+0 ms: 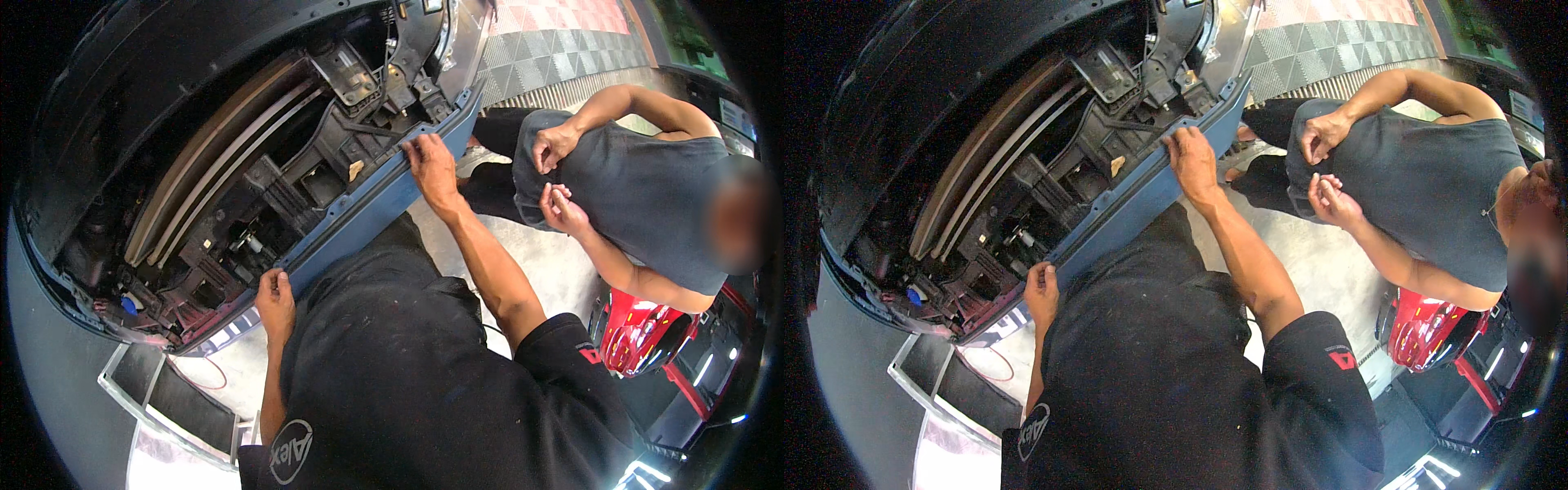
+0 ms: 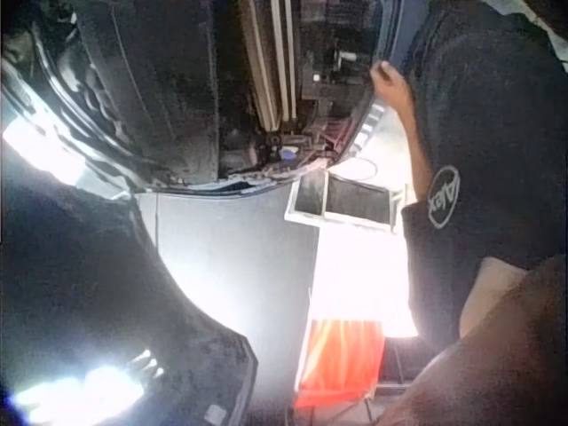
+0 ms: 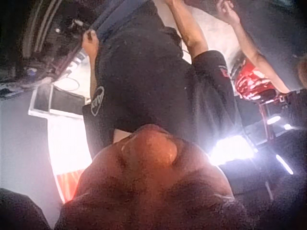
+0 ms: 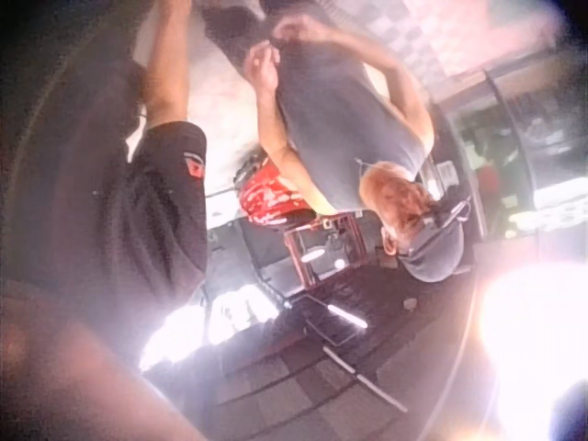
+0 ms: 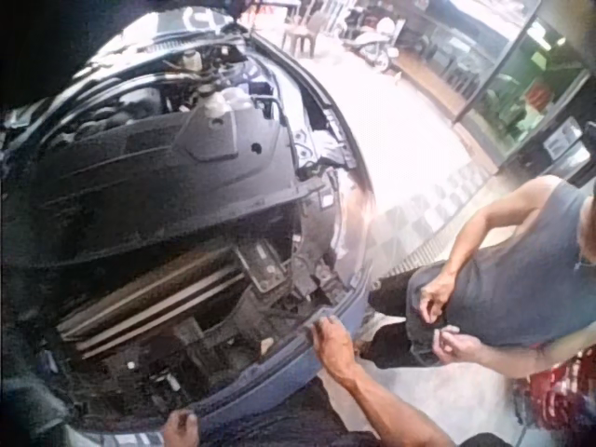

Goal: The person gathers small fasteners from the floor and, with a coworker, positions and secures a car bumper to the front of a vehicle. They repeatedly insert fasteners by hand into the bumper and vehicle frame, adjusting alignment as needed.

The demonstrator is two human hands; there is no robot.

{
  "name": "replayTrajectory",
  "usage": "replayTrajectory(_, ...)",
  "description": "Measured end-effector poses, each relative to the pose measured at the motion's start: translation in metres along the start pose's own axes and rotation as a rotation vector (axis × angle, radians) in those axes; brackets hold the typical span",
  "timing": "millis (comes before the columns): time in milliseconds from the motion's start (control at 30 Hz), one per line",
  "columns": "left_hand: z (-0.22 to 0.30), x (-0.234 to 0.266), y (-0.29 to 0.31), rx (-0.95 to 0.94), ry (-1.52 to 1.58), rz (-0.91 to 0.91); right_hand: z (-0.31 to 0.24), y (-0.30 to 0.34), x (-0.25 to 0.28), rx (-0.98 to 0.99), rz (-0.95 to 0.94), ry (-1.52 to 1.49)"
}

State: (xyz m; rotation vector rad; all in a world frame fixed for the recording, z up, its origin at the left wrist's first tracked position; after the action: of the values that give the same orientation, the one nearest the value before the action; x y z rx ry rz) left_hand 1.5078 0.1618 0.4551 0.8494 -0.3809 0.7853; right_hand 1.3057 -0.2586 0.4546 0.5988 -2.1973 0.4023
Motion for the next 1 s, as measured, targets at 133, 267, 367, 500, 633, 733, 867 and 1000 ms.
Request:
replayTrajectory(133,-0.012,0.005,0.004,0.002,0.031,-0.016,-0.008,-0.006,-0.003,0.033,-0.032,0.116)
replayTrajectory(267,-0.013,0.014,0.01,0.027,0.034,-0.009,-0.017,-0.006,-0.005,0.045,-0.126,0.128)
replayTrajectory(367,-0.018,0.015,0.013,0.044,0.054,0.006,-0.016,-0.008,-0.01,0.103,-0.233,0.214)
replayTrajectory(500,-0.038,0.013,0.017,0.057,0.075,0.035,-0.009,-0.013,-0.021,0.093,-0.335,0.364)
replayTrajectory(633,-0.04,0.018,0.026,0.04,0.031,0.088,-0.022,-0.016,-0.016,0.112,-0.387,0.419)
replayTrajectory(733,-0.044,0.015,0.031,0.067,0.058,0.086,-0.008,-0.015,-0.022,0.16,-0.44,0.461)
replayTrajectory(867,-0.05,0.016,0.042,0.056,0.06,0.12,-0.008,-0.02,-0.026,0.206,-0.487,0.468)
replayTrajectory(1000,-0.07,0.011,0.048,0.09,0.116,0.129,-0.012,-0.021,-0.022,0.224,-0.503,0.458)
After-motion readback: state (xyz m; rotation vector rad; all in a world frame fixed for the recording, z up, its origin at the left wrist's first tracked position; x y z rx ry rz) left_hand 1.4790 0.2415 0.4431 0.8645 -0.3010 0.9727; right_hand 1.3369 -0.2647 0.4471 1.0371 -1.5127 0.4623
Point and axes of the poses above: each hand's wrist, its own y-axis away from the middle knuckle, its own x-axis out of the back of the hand, z = x × y, the point moved 9 cm from there along -y, towards the middle knuckle, and after that the axes turned 3 degrees about -y, right-handed, at the moved point
